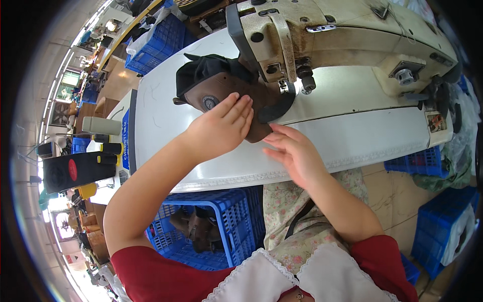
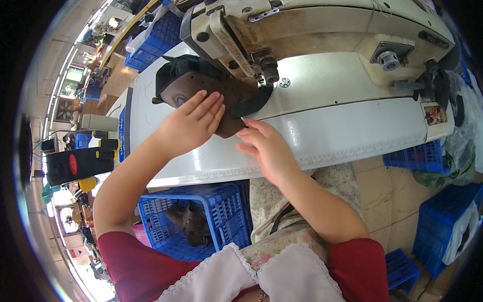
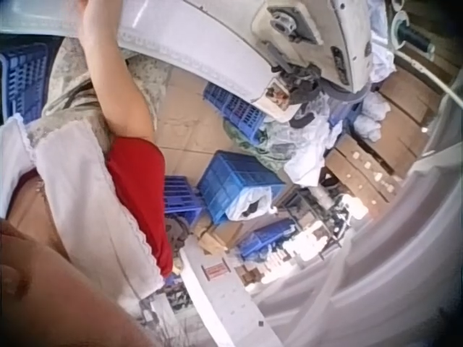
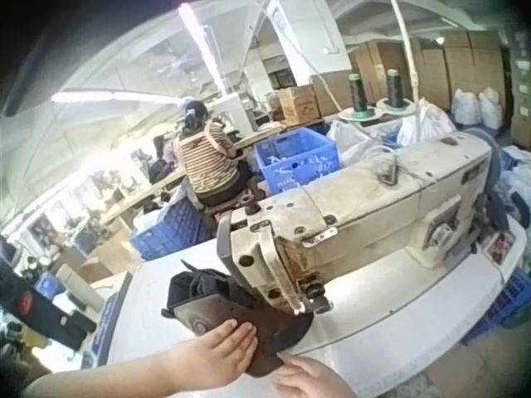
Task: Stitch a piece of leather onto the shoe upper using an industrial sewing machine.
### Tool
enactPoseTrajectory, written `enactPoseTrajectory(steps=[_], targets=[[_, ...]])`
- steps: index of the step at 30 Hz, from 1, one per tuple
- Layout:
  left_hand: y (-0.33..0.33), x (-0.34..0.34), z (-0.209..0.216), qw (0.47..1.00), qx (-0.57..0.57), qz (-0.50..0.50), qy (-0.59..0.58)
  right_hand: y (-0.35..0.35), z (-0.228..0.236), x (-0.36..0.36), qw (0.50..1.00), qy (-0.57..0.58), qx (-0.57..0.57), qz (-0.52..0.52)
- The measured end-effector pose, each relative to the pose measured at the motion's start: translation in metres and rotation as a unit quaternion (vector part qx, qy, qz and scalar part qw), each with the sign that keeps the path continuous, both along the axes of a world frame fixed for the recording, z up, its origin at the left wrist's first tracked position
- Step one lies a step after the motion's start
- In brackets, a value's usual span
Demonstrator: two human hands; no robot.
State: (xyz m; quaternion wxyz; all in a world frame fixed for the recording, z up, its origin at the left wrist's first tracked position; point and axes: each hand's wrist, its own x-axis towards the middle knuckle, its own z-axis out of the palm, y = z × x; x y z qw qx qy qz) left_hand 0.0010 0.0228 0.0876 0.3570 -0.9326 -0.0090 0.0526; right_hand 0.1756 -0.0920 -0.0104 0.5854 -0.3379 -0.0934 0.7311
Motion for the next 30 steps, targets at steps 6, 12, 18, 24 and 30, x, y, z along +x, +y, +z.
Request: enactPoseTrajectory(steps=[6,12,18,24,30], targets=[[-0.015,0.000,-0.014,0.999,0.014,-0.013,0.045,0.019,-0.012,0.034,0.638,-0.712,0.277,-0.093],[-0.019,-0.007,-0.026,0.999,0.007,-0.022,0.028,0.036,-0.027,0.032,0.461,-0.834,0.291,-0.080],[-0.022,-0.014,-0.039,1.000,-0.008,-0.006,-0.020,0.039,-0.031,0.033,0.471,-0.824,0.304,-0.083],[-0.023,-0.009,-0.039,0.999,-0.016,-0.010,-0.027,0.038,-0.029,0.035,0.474,-0.828,0.291,-0.073],[-0.031,0.001,-0.042,1.000,-0.006,-0.009,-0.020,0.039,-0.028,0.037,0.479,-0.827,0.285,-0.068]])
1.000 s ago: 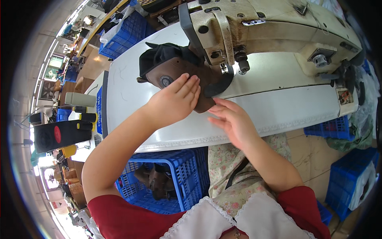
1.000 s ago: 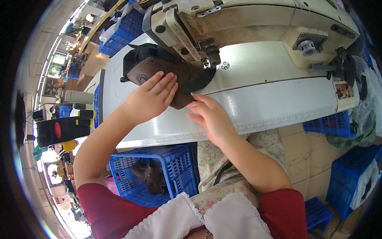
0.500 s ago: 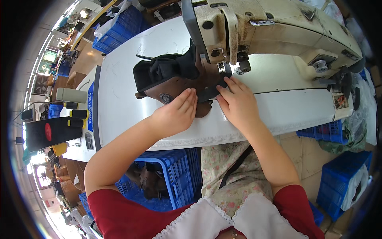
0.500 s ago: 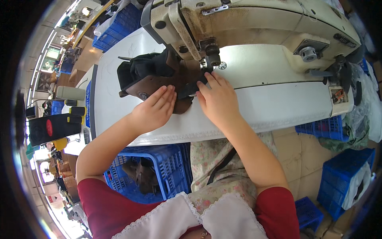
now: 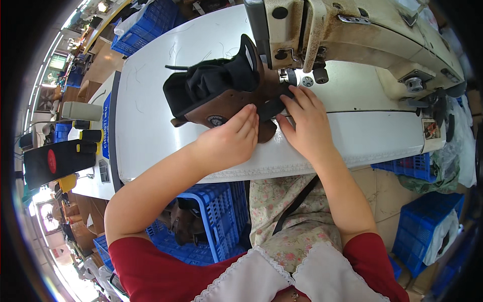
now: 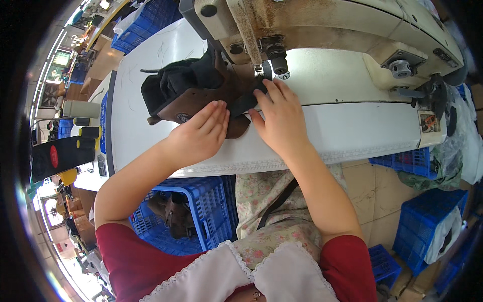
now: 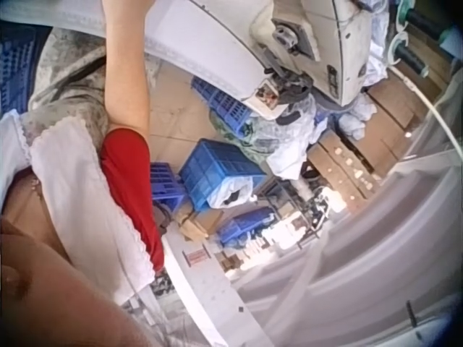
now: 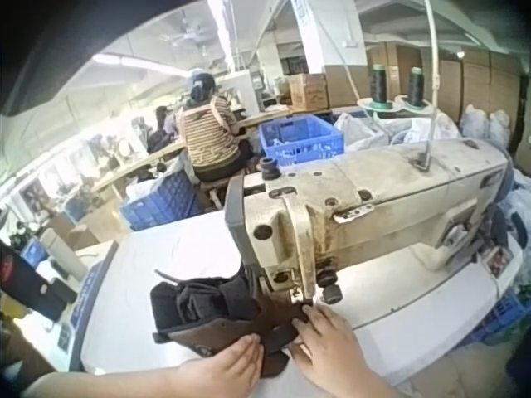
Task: Stitch a piece of leather onto the shoe upper using an industrial sewing machine.
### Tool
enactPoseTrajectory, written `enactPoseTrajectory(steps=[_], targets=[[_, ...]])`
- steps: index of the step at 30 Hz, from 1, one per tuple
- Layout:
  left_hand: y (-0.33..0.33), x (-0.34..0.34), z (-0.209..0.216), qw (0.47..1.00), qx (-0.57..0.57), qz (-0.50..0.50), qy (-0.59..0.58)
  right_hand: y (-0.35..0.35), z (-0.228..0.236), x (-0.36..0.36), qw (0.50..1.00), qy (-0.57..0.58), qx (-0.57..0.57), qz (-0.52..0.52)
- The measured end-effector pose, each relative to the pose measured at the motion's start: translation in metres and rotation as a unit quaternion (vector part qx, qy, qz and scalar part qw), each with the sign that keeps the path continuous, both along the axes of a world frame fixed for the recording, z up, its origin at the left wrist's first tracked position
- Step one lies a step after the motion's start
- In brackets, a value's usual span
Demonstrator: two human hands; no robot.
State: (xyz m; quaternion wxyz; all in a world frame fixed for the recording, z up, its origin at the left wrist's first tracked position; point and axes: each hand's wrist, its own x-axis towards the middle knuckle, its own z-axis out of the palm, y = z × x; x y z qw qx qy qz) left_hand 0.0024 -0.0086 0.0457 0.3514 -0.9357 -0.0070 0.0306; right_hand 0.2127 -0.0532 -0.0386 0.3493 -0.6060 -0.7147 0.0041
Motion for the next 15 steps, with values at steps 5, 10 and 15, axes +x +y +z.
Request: enactPoseTrajectory(steps=[5,10,15], targets=[[-0.0050,0.0073,0.0009,1.000,0.000,0.006,0.011,-0.0021,0.0050,0.0037,1.000,-0.015,-0.016,0.016],[-0.0058,0.0068,-0.0010,1.000,-0.002,0.011,0.006,-0.0010,0.0044,0.0071,0.999,-0.021,-0.011,0.036],[-0.0086,0.0090,0.0014,1.000,-0.006,0.019,0.021,0.0004,0.0062,0.0092,0.999,-0.031,-0.004,0.040]])
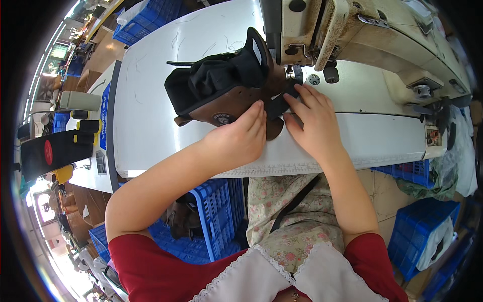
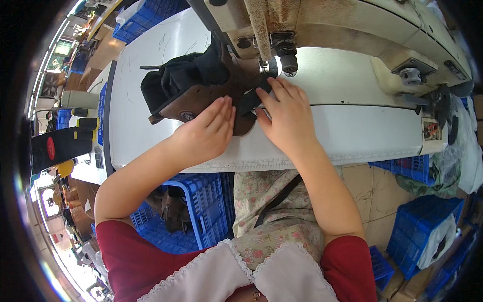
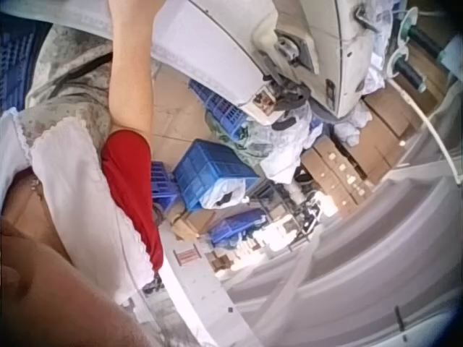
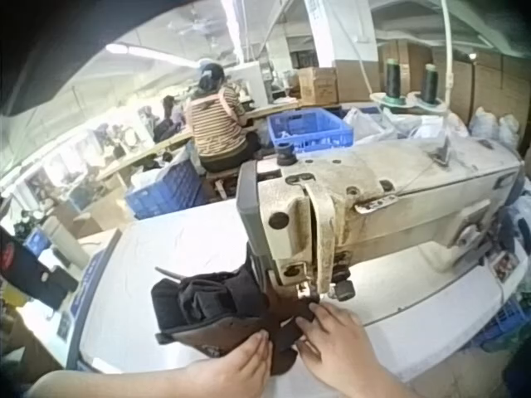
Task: Stitch a piece of leather onto the shoe upper using an industrial sewing machine.
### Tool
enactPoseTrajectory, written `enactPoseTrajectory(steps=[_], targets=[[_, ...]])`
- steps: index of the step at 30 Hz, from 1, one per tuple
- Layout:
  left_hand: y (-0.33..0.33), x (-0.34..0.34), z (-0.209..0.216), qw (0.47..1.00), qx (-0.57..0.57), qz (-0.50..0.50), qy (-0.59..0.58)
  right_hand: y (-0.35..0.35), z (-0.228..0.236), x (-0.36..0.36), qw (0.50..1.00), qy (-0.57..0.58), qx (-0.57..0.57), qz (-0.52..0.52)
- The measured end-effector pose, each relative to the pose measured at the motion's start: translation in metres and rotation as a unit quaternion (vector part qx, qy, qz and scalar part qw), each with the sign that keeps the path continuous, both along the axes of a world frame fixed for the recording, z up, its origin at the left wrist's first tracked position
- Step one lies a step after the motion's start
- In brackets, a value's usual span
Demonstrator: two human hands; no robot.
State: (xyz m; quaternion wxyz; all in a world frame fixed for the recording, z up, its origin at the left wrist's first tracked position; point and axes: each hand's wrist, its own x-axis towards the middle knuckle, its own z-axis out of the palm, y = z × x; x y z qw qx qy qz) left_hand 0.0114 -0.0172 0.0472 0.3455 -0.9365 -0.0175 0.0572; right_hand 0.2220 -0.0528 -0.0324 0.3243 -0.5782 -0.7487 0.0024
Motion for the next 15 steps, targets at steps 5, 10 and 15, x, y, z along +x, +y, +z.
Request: enactPoseTrajectory(steps=[5,10,15], targets=[[-0.003,0.005,-0.004,1.000,0.006,0.010,0.000,0.001,0.001,0.004,1.000,-0.010,-0.003,-0.008],[-0.009,0.012,-0.007,0.999,0.015,0.029,0.004,-0.001,0.003,0.004,0.999,-0.029,-0.004,-0.022],[-0.011,0.015,-0.011,0.999,0.023,0.038,-0.017,-0.004,-0.001,0.007,0.999,-0.027,-0.013,-0.021]])
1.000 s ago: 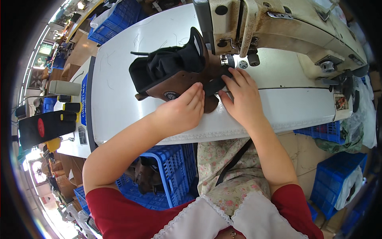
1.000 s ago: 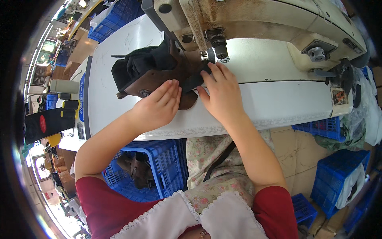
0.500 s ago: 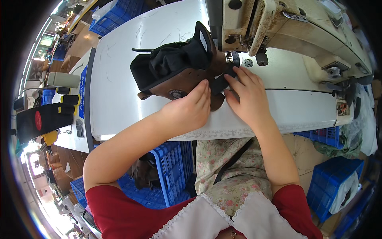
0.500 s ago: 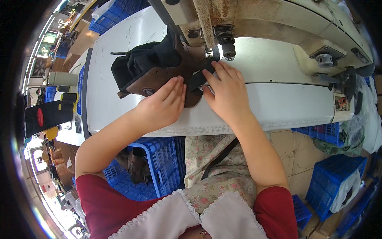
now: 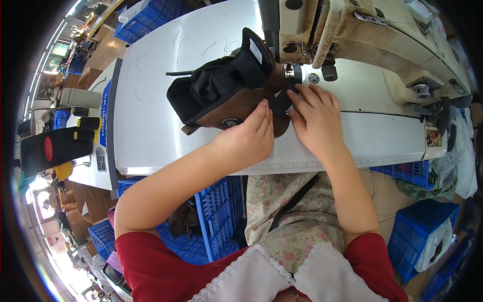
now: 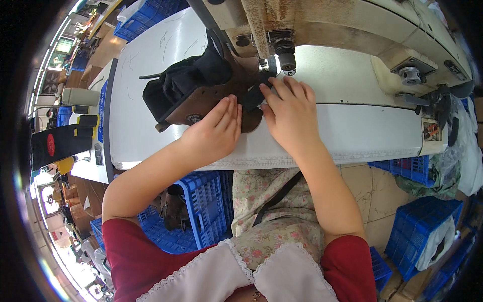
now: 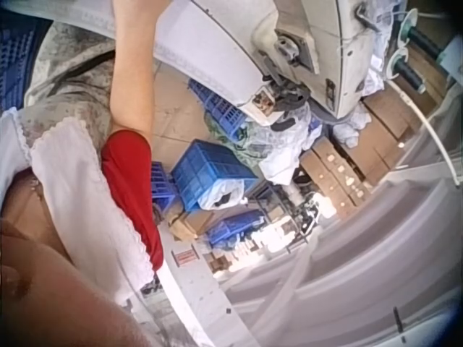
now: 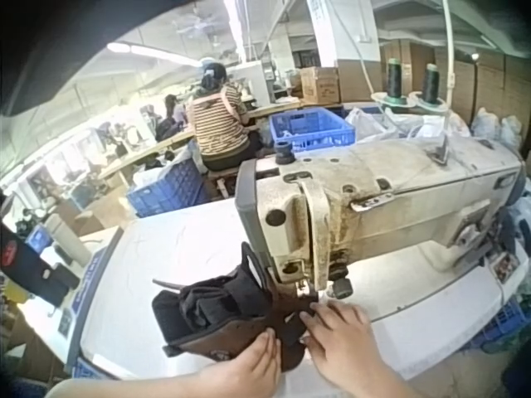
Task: Stitch a piece of leather onto the shoe upper using an industrial sewing machine.
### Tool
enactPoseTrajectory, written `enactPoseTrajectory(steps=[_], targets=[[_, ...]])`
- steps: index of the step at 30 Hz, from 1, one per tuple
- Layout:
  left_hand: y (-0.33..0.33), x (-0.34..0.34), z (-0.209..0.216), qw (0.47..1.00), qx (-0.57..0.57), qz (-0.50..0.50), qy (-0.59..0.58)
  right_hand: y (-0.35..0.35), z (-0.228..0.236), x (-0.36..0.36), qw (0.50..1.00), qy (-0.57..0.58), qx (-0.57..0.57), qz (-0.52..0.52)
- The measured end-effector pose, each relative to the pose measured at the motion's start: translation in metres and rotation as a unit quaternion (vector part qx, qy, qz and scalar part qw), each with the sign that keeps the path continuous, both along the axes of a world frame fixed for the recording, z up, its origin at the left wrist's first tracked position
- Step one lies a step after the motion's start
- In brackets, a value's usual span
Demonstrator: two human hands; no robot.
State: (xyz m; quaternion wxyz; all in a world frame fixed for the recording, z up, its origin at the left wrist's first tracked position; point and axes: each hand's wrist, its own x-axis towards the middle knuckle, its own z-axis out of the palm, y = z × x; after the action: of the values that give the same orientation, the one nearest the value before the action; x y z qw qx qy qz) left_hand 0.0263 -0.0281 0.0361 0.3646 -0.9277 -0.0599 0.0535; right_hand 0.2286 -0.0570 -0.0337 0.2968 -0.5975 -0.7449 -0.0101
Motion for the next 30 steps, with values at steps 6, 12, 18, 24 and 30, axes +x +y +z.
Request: enactPoseTrajectory(steps=[6,12,18,24,30], targets=[[-0.008,0.010,-0.012,0.999,-0.022,0.034,-0.035,0.005,0.001,0.007,1.000,-0.021,0.000,-0.015],[-0.011,0.017,-0.018,0.996,-0.022,0.049,-0.069,0.008,0.002,0.013,0.999,0.008,-0.016,0.028],[-0.018,0.031,-0.021,0.990,-0.053,0.071,-0.111,0.013,0.004,0.023,0.998,-0.023,-0.025,0.049],[-0.025,0.041,-0.030,0.982,-0.050,0.105,-0.147,0.018,0.006,0.035,0.995,-0.060,-0.048,0.057],[-0.028,0.055,-0.037,0.979,-0.034,0.103,-0.174,0.022,0.005,0.042,0.994,-0.067,-0.055,0.062]])
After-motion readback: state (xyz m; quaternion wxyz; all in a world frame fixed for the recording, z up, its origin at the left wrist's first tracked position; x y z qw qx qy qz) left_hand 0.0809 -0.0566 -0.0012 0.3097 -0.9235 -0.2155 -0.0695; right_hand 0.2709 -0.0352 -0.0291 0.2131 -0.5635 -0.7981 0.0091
